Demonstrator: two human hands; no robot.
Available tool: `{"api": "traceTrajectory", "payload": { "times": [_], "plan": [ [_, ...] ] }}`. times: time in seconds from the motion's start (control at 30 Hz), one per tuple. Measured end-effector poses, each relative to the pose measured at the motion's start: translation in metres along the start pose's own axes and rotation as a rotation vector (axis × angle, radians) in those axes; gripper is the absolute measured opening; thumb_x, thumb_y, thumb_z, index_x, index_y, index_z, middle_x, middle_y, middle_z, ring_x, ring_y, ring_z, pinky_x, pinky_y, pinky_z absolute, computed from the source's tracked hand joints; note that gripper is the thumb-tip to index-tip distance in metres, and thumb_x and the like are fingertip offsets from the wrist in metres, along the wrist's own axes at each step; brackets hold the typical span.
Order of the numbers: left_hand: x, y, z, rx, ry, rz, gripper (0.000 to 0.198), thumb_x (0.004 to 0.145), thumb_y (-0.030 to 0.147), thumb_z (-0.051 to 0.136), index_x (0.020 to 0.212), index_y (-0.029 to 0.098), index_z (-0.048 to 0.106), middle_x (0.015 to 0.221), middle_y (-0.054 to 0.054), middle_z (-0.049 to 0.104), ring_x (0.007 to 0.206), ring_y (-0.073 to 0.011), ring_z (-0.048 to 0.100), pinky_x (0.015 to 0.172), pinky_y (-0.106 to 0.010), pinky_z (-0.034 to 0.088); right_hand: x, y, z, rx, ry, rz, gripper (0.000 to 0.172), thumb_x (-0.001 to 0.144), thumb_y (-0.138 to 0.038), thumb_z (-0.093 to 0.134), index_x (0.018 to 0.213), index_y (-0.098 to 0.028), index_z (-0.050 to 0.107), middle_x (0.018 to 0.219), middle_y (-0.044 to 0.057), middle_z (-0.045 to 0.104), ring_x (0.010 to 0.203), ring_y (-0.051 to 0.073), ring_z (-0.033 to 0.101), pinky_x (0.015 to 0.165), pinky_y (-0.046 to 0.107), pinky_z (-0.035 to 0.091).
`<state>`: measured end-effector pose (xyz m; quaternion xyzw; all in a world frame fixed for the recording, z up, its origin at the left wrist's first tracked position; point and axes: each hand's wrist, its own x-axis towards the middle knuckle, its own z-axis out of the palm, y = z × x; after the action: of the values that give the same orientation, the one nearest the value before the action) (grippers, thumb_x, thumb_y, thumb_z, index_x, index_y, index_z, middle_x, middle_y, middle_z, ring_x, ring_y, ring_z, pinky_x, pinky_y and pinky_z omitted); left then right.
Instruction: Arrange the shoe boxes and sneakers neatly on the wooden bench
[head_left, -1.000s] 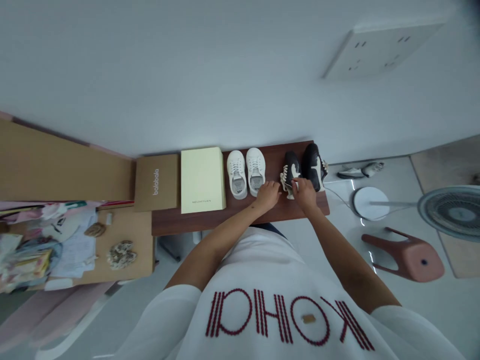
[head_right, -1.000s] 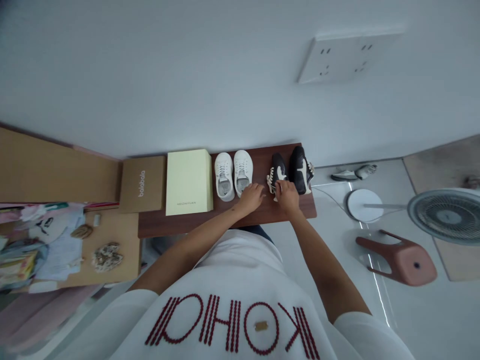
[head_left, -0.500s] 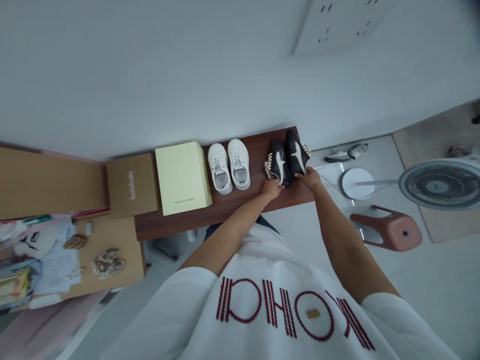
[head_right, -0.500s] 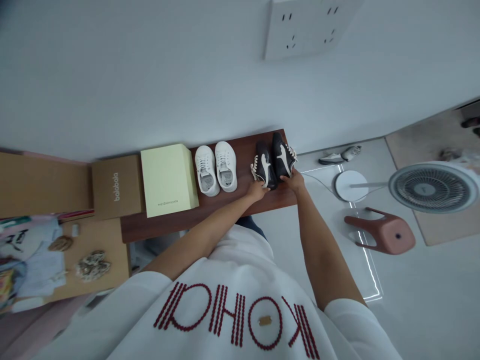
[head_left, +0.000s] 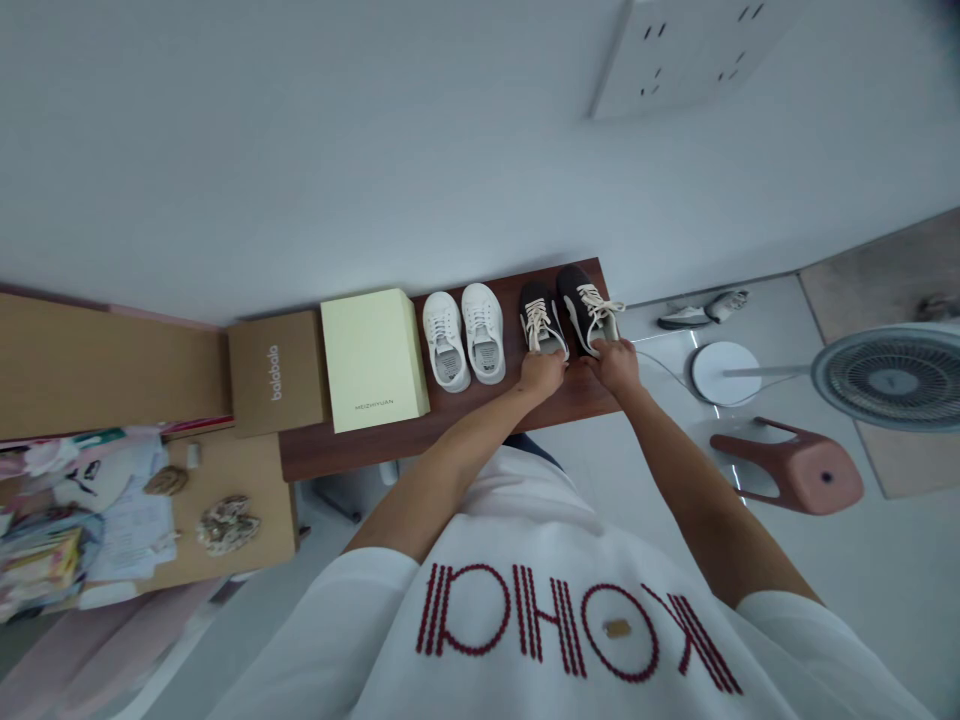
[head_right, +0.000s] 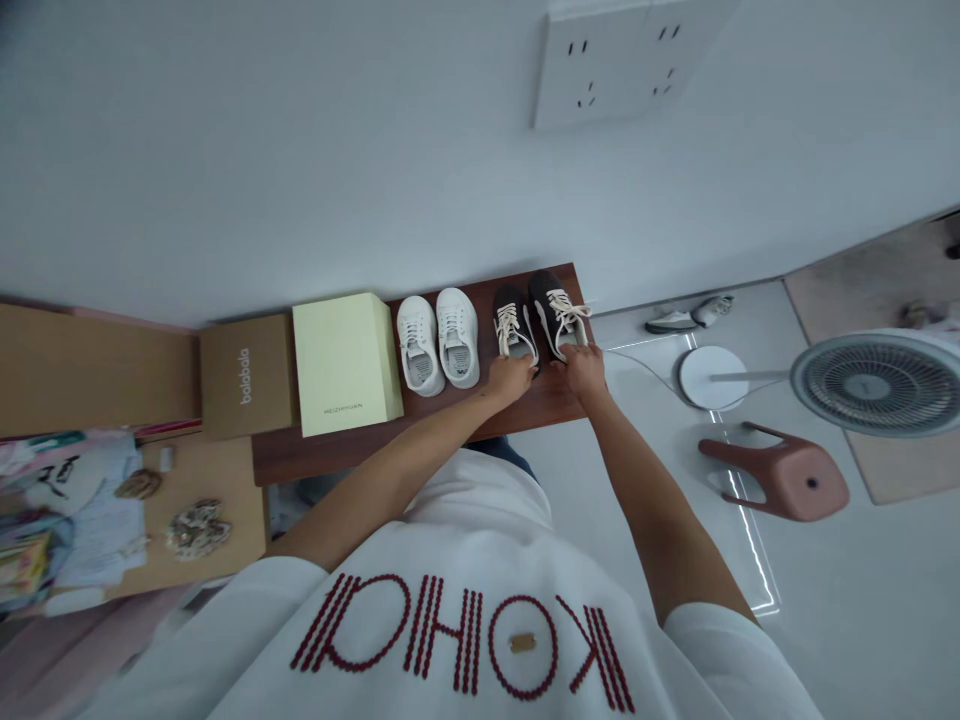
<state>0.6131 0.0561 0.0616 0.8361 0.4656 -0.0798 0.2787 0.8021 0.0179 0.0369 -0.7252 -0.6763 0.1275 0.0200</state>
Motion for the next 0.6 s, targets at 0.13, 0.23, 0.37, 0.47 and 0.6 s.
{"api": "traceTrajectory", "payload": {
  "times": [0.13, 0.23, 0.37, 0.47, 0.6],
  "plan": [
    [0.007, 0.003, -0.006, 0.019, 0.019, 0.009, 0.034, 0.105, 0.024, 0.047, 0.125, 0.01, 0.07, 0.103, -0.017, 0.079, 0.108, -0.0282, 0.074, 0.102, -0.04, 0.047, 0.011, -0.012, 0.0, -0.095, -0.035, -0.038, 0.016, 0.094, -0.025, 0.064, 0.107, -0.018, 0.07, 0.105, 0.014, 0.078, 0.101, 0.029, 0.066, 0.106, 0.042, 0.033],
    [0.011, 0.004, -0.01, 0.01, 0.029, -0.009, 0.033, 0.103, 0.02, 0.047, 0.121, 0.009, 0.072, 0.103, -0.019, 0.078, 0.108, -0.0287, 0.073, 0.103, -0.04, 0.046, 0.019, -0.019, 0.002, -0.14, -0.059, -0.027, 0.016, 0.096, -0.024, 0.061, 0.105, -0.016, 0.071, 0.101, 0.015, 0.078, 0.1, 0.029, 0.065, 0.106, 0.041, 0.031],
    [0.017, 0.006, -0.014, 0.005, 0.018, -0.032, 0.034, 0.103, 0.016, 0.044, 0.122, 0.008, 0.072, 0.104, -0.019, 0.078, 0.108, -0.0284, 0.073, 0.103, -0.039, 0.045, 0.026, -0.025, 0.009, -0.169, -0.081, 0.018, 0.02, 0.097, -0.024, 0.057, 0.107, -0.014, 0.072, 0.098, 0.016, 0.078, 0.097, 0.029, 0.065, 0.105, 0.042, 0.03],
    [0.022, 0.007, -0.016, 0.002, -0.02, -0.052, 0.037, 0.104, 0.015, 0.04, 0.124, 0.009, 0.071, 0.106, -0.017, 0.078, 0.11, -0.0267, 0.072, 0.102, -0.037, 0.045, 0.03, -0.025, 0.012, -0.182, -0.097, 0.048, 0.023, 0.097, -0.022, 0.054, 0.11, -0.014, 0.072, 0.099, 0.016, 0.078, 0.096, 0.029, 0.065, 0.105, 0.042, 0.031],
    [0.027, 0.007, -0.015, 0.005, -0.045, -0.05, 0.041, 0.104, 0.014, 0.036, 0.125, 0.009, 0.07, 0.108, -0.018, 0.078, 0.111, -0.0271, 0.072, 0.102, -0.038, 0.045, 0.036, -0.023, 0.013, -0.191, -0.123, 0.06, 0.028, 0.098, -0.018, 0.05, 0.114, -0.012, 0.072, 0.102, 0.018, 0.078, 0.099, 0.029, 0.065, 0.106, 0.043, 0.031]
  ]
}}
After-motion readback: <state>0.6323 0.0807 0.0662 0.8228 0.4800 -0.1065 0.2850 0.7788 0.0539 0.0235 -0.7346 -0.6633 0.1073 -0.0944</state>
